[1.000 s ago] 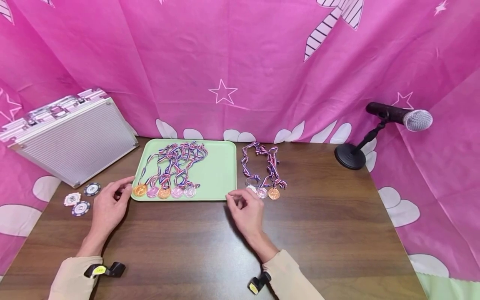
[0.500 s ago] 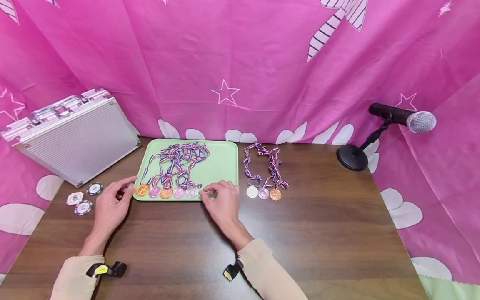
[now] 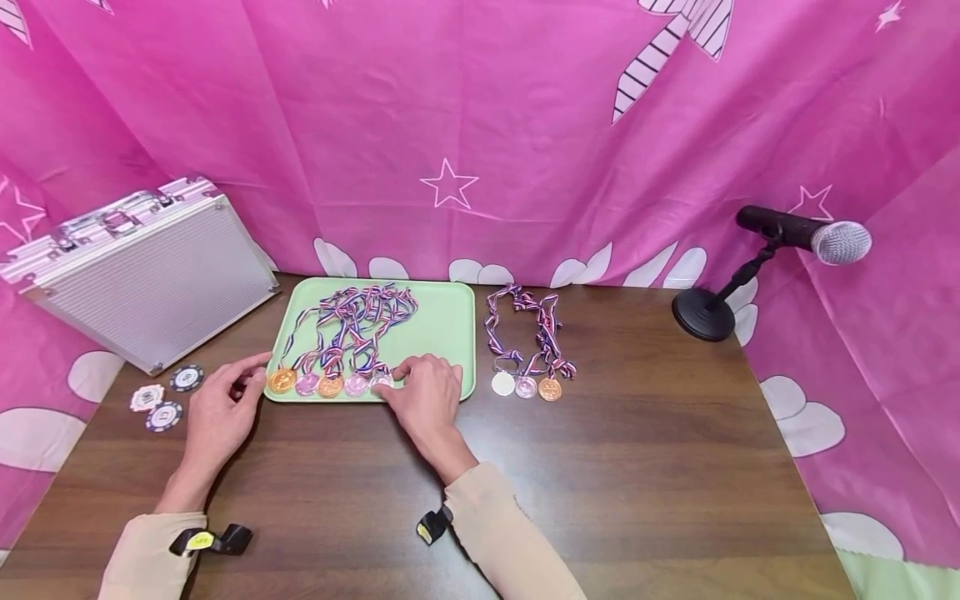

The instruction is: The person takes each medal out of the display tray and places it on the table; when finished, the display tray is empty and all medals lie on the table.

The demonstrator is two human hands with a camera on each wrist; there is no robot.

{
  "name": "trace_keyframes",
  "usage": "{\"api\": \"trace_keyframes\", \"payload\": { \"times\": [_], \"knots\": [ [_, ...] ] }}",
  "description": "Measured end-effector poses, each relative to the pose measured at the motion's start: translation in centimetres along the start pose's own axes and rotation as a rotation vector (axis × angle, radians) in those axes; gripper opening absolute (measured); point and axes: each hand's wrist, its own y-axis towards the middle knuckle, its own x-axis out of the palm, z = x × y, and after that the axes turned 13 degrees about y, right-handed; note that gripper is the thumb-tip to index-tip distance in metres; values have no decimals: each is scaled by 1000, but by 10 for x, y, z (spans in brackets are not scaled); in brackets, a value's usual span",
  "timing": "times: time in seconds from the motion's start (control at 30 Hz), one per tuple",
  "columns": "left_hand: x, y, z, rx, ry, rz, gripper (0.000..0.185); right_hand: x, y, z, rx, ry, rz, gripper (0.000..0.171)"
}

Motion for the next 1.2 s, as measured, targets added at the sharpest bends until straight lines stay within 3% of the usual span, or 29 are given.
{"api": "trace_keyframes", "payload": {
  "times": [0.13, 0.33, 0.63, 0.9, 1.2],
  "knots": [
    [0, 0, 1, -5, 1, -6, 30, 0, 1, 0, 27, 97, -37, 29],
    [-1, 0, 1, 2, 2, 2, 30, -5, 5, 8, 13, 357, -67, 19],
    [1, 0, 1, 0, -1, 6, 29, -57, 22, -6, 207, 846, -108, 10],
    [1, -1, 1, -5, 2, 4, 29, -101, 33, -19, 210, 1020, -57, 13],
    [0, 0, 1, -4, 2, 9, 30, -154, 39, -37, 69, 1073, 52, 13]
  ]
}}
